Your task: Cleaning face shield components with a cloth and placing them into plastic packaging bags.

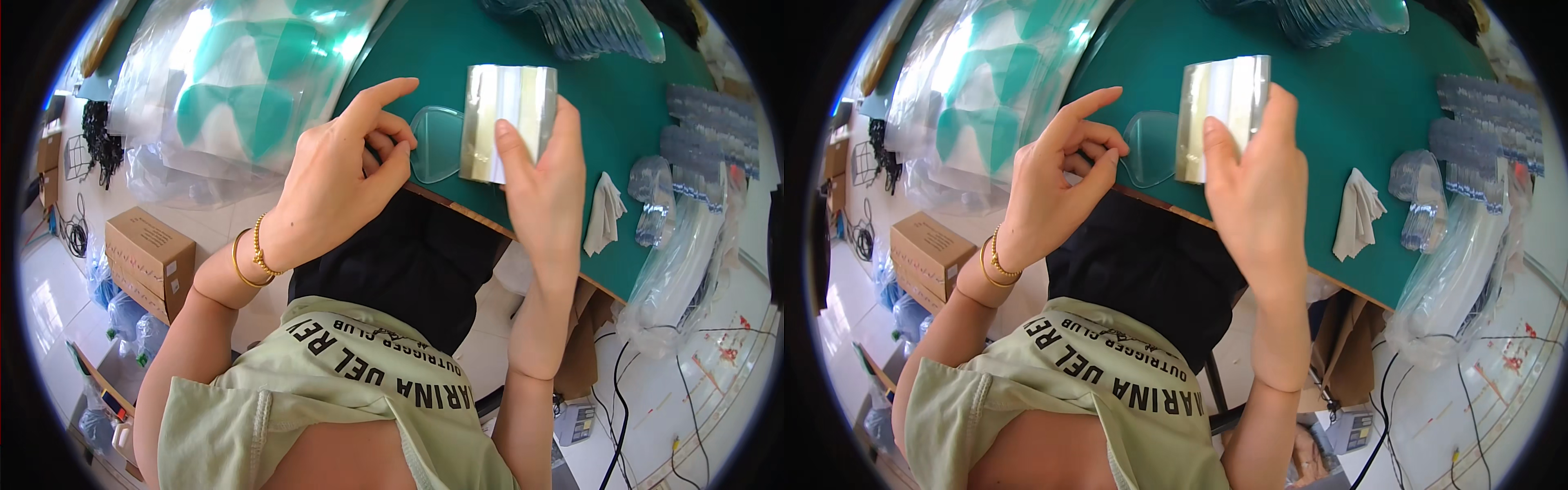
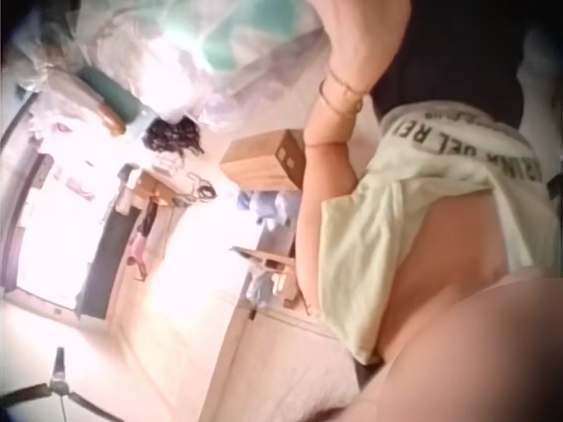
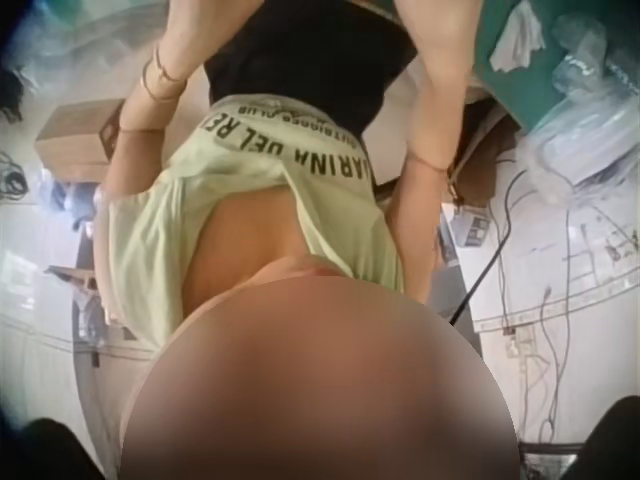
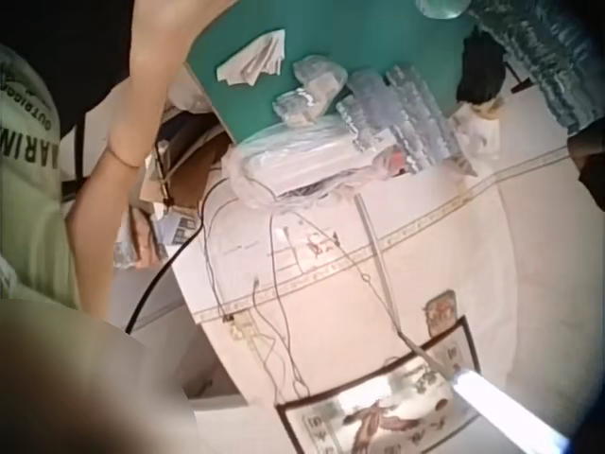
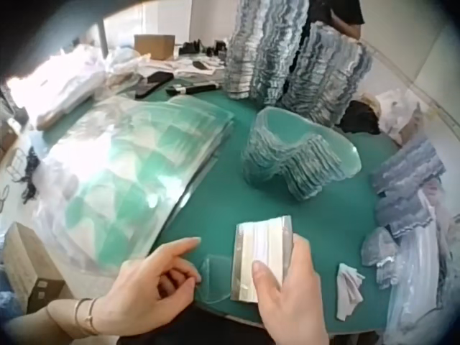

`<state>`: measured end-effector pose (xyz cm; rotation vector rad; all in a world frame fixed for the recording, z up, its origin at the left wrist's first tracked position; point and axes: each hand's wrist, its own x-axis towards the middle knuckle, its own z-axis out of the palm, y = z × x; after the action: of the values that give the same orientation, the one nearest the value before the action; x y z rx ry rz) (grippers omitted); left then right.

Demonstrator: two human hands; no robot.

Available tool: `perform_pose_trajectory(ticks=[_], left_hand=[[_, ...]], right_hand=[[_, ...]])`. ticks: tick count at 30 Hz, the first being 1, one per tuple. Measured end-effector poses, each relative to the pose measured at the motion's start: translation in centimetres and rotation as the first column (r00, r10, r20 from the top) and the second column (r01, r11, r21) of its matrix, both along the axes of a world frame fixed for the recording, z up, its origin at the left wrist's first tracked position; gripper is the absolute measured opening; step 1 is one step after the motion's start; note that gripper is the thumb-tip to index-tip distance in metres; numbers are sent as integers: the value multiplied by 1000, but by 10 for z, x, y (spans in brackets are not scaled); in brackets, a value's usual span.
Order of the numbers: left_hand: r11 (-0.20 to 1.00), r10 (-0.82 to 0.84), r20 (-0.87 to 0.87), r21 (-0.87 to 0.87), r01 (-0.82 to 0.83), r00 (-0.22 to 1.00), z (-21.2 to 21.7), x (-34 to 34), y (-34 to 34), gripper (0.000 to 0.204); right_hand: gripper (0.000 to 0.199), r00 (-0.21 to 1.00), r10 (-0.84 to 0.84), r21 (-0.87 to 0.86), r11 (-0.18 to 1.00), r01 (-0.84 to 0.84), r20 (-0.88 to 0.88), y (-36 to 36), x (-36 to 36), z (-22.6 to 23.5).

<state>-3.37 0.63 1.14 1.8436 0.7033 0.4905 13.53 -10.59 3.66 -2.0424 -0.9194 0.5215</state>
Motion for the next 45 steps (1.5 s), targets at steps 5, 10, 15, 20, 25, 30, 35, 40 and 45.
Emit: perform_pose_trajectory(ticks=[5, 10, 15, 20, 25, 30, 35, 40, 45], left_hand=[[999, -33, -9, -29, 32, 999, 4, -6, -1, 57], [982, -111, 55, -147, 118, 992, 26, -22, 1, 57], [843, -452, -116, 269, 466, 884, 53, -6, 31, 52], [544, -468, -254, 672, 502, 847, 28, 52, 36, 47], [545, -494, -330, 602, 583, 804, 26, 68, 35, 32], [464, -456, -104, 820, 335, 884, 69, 87, 43, 28], [379, -402, -79, 893, 244, 912, 136, 153, 94, 37], [423, -314, -214, 841, 338, 925, 123, 173, 113, 40], [693, -404, 53, 669, 268, 913, 131, 112, 57, 34]], right_hand=[[46, 994, 106, -49, 993, -104, 33, 7, -32, 0], [43, 997, -3, 11, 1000, 4, -74, -3, -12, 0], [38, 943, -256, 185, 937, 296, -212, -42, 74, 6], [44, 961, -262, -203, 940, 275, 89, -80, 124, 38], [42, 734, -51, -332, 869, 366, 677, -139, 178, 50], [33, 750, -54, -375, 841, 390, 659, -142, 192, 50], [32, 590, -58, -268, 853, 448, 805, -147, 180, 66], [32, 583, -77, -308, 789, 531, 809, -108, 144, 77], [31, 746, -142, -235, 897, 375, 651, -93, 96, 89]])
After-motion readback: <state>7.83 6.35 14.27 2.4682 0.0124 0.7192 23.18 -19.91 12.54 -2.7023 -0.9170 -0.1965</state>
